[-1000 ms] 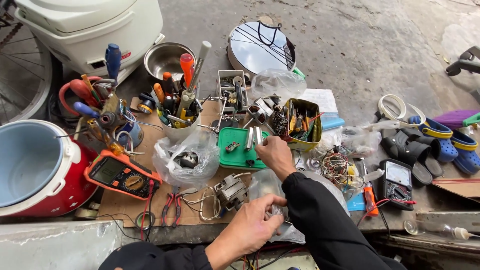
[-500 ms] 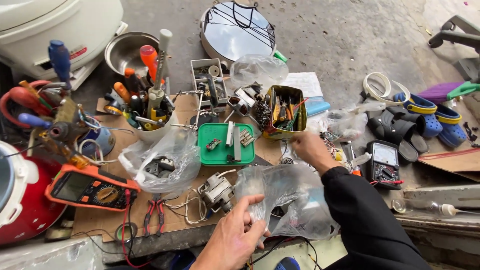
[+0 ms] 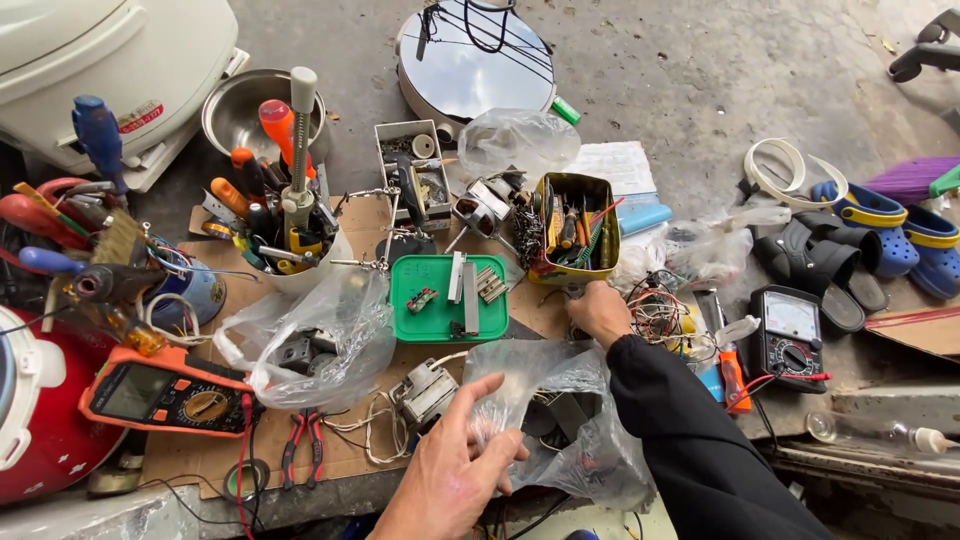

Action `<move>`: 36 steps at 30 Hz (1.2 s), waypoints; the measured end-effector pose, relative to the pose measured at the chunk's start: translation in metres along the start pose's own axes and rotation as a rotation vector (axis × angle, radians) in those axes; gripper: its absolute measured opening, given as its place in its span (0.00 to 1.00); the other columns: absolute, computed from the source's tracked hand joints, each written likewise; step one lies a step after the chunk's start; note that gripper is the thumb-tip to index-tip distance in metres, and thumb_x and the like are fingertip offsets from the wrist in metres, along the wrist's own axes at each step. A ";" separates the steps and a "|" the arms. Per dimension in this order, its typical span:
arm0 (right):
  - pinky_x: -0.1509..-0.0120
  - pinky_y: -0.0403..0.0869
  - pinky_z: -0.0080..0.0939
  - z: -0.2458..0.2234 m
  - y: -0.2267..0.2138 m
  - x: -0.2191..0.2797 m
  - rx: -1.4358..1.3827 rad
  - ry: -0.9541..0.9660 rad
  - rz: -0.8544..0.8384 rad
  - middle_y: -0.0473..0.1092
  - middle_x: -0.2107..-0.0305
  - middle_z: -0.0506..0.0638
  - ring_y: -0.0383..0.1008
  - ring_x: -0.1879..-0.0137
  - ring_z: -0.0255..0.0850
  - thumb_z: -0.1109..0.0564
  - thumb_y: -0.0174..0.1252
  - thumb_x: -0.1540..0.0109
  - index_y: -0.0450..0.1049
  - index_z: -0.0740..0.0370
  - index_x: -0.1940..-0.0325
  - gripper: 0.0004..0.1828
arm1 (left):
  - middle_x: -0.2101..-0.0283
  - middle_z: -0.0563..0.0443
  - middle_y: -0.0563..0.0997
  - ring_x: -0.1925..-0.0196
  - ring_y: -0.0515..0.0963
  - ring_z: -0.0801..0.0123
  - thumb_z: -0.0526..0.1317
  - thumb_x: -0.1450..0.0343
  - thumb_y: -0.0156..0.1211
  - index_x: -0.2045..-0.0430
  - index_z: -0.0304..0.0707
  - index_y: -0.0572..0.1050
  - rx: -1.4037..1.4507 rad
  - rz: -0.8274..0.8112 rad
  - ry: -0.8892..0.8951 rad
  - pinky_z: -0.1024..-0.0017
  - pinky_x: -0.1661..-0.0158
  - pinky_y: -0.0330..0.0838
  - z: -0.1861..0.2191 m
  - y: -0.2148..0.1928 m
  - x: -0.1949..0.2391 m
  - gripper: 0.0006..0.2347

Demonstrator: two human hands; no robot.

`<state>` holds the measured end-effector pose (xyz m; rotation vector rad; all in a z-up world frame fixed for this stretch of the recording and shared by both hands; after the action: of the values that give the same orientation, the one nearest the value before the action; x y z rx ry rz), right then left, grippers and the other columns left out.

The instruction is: The person sits on the ground and sorts through a plastic bag of electronic components, including wires, relays, and small metal parts. They pick up and examine various items, separating them and placing some into a green container or onto the work surface.

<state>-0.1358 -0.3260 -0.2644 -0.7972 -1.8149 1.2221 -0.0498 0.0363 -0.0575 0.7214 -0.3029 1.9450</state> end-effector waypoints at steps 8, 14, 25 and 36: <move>0.81 0.52 0.36 -0.015 -0.117 0.086 -1.014 0.162 -0.038 0.69 0.83 0.52 0.55 0.84 0.34 0.59 0.67 0.33 0.79 0.68 0.71 0.13 | 0.60 0.51 0.94 0.74 0.85 0.71 0.45 0.29 0.62 0.23 0.47 0.65 -0.094 0.123 0.055 0.74 0.66 0.79 0.014 -0.003 0.005 0.33; 0.83 0.49 0.31 -0.021 -0.178 0.177 -1.261 0.093 -0.064 0.71 0.81 0.50 0.54 0.85 0.29 0.59 0.66 0.34 0.81 0.65 0.64 0.07 | 0.59 0.51 0.94 0.71 0.86 0.69 0.41 0.28 0.61 0.22 0.49 0.65 -0.119 0.152 0.099 0.71 0.60 0.82 0.023 0.008 0.012 0.33; 0.51 0.80 0.65 -0.036 -0.103 0.258 -0.390 -0.384 -0.012 0.81 0.67 0.68 0.85 0.57 0.66 0.57 0.64 0.36 0.81 0.64 0.55 0.09 | 0.67 0.34 0.86 0.77 0.83 0.66 0.32 0.30 0.57 0.23 0.27 0.61 0.150 0.083 0.425 0.68 0.67 0.81 0.008 0.007 0.019 0.33; 0.41 0.77 0.80 -0.008 -0.018 0.194 -0.013 -0.154 -0.055 0.81 0.62 0.76 0.83 0.48 0.75 0.44 0.52 0.30 0.86 0.68 0.54 0.25 | 0.67 0.31 0.87 0.81 0.82 0.67 0.29 0.31 0.59 0.24 0.32 0.62 0.212 0.099 0.389 0.64 0.70 0.83 -0.002 -0.010 0.016 0.34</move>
<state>-0.2253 -0.1670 -0.1944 -0.6713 -1.9570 1.2668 -0.0473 0.0537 -0.0508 0.4518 0.1102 2.1819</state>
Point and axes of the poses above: each hand's wrist, its own x-axis away from the middle knuckle, its own y-axis out of the palm, z = x × y, the point moved 1 cm from there along -x, towards the middle knuckle
